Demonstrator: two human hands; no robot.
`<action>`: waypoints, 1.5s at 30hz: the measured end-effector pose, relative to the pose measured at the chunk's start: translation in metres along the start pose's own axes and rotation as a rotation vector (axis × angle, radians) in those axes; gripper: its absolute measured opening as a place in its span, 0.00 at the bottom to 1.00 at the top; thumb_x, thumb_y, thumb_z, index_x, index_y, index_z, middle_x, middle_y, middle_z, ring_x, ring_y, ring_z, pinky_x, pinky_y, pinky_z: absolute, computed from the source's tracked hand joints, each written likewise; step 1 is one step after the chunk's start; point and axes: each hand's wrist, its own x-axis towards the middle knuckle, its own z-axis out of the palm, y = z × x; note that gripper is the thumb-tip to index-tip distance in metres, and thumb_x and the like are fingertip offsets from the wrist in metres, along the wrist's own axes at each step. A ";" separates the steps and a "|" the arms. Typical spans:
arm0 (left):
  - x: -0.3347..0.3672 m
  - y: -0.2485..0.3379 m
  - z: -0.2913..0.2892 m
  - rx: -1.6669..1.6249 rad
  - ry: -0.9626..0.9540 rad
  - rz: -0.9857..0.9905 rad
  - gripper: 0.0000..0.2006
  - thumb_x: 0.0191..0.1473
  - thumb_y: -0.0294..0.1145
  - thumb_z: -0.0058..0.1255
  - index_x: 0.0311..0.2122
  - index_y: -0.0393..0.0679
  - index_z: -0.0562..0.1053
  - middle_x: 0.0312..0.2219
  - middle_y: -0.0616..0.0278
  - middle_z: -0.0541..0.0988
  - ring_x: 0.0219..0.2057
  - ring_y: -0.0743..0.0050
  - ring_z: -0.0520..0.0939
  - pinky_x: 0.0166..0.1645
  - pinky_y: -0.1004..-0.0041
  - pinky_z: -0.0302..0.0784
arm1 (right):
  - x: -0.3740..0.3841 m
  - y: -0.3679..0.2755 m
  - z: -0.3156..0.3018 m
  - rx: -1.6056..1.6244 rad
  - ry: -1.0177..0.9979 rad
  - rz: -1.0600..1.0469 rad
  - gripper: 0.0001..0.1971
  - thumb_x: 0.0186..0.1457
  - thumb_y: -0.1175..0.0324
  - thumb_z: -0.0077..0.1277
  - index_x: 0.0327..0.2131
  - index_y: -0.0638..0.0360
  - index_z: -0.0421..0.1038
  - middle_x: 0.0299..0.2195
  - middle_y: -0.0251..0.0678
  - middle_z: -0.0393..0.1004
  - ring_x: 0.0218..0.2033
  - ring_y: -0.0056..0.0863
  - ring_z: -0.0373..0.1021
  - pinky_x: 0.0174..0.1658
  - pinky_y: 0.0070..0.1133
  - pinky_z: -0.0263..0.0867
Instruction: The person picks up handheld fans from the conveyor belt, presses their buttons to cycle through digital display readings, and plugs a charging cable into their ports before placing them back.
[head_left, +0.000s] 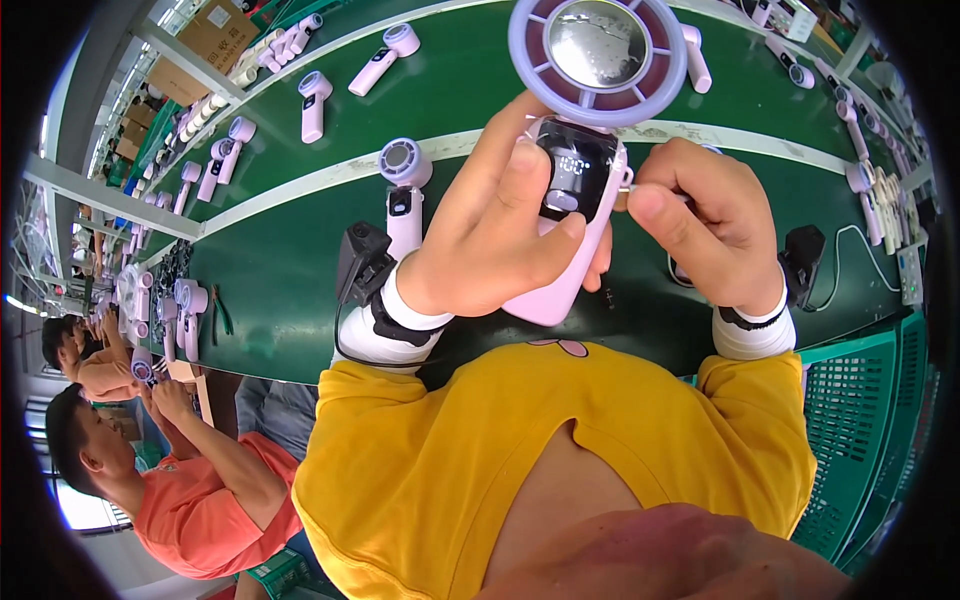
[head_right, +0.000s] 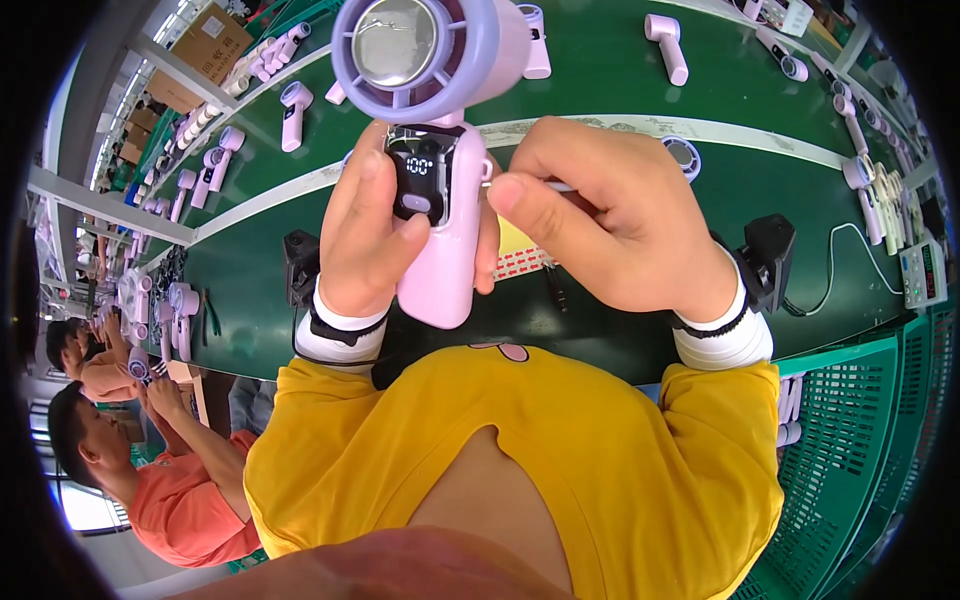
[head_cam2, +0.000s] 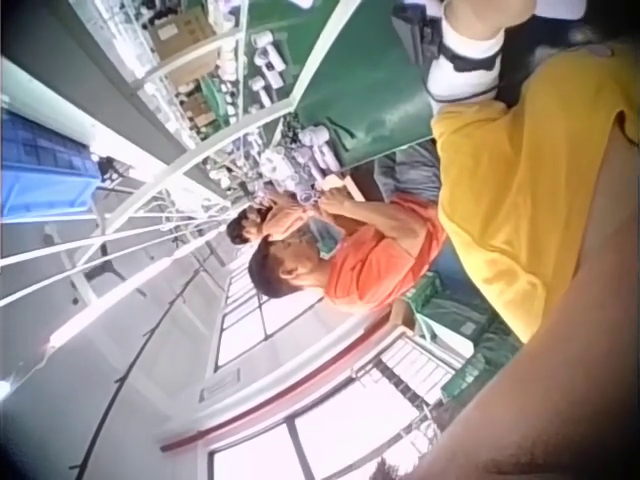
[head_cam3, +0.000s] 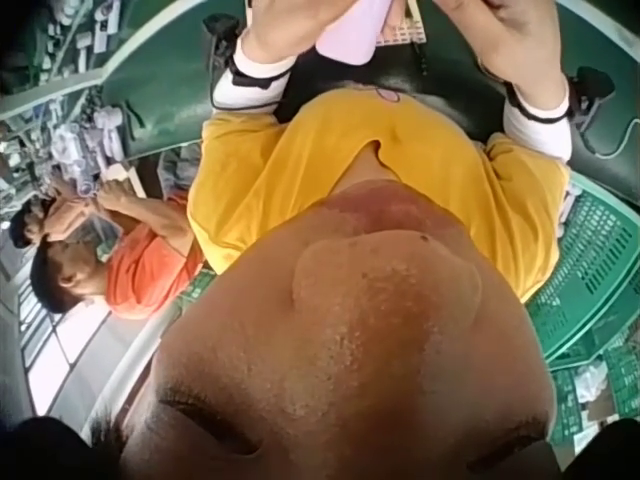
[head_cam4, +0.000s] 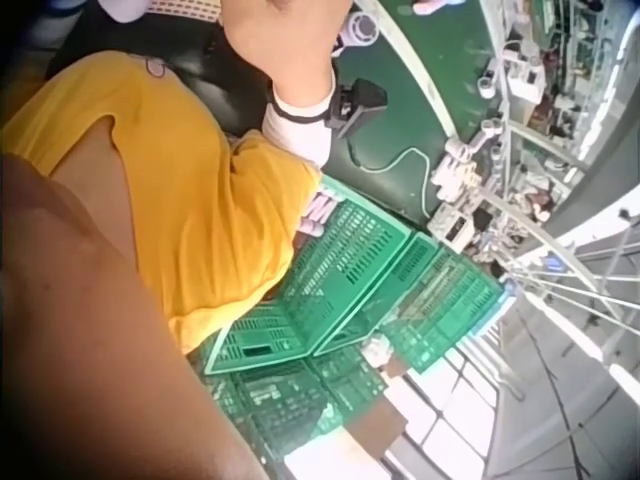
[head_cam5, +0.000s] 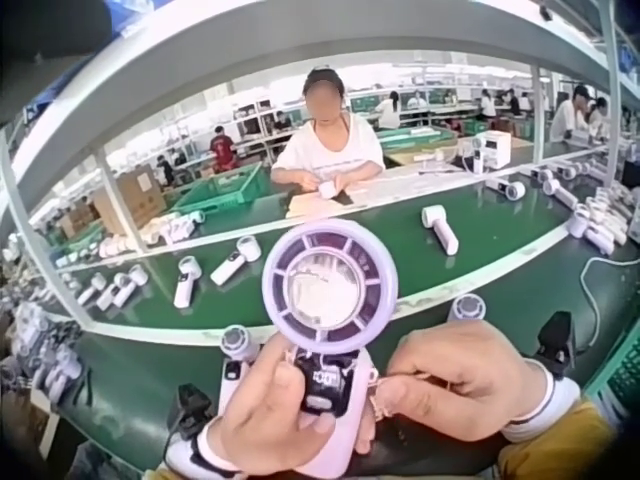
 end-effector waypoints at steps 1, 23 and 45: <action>0.002 -0.002 0.000 0.110 0.001 0.057 0.27 0.48 0.18 0.35 0.54 0.36 0.45 0.33 0.49 0.68 0.22 0.65 0.75 0.23 0.71 0.72 | 0.001 0.000 0.004 -0.041 0.055 -0.007 0.09 0.54 0.67 0.43 0.23 0.60 0.63 0.15 0.31 0.66 0.14 0.21 0.60 0.19 0.16 0.54; 0.005 0.017 -0.031 -0.293 -0.029 0.081 0.27 0.48 0.36 0.43 0.50 0.35 0.51 0.39 0.46 0.65 0.36 0.65 0.70 0.38 0.68 0.71 | 0.003 0.003 -0.006 0.119 0.329 0.189 0.11 0.56 0.65 0.41 0.28 0.63 0.65 0.19 0.27 0.63 0.18 0.15 0.56 0.23 0.15 0.52; 0.125 -0.089 -0.110 -0.078 0.450 -0.245 0.09 0.37 0.18 0.50 0.28 0.34 0.67 0.22 0.58 0.71 0.22 0.67 0.74 0.28 0.73 0.69 | -0.040 -0.027 -0.075 0.255 0.895 -0.207 0.13 0.57 0.66 0.36 0.28 0.68 0.65 0.15 0.24 0.52 0.17 0.14 0.46 0.22 0.16 0.41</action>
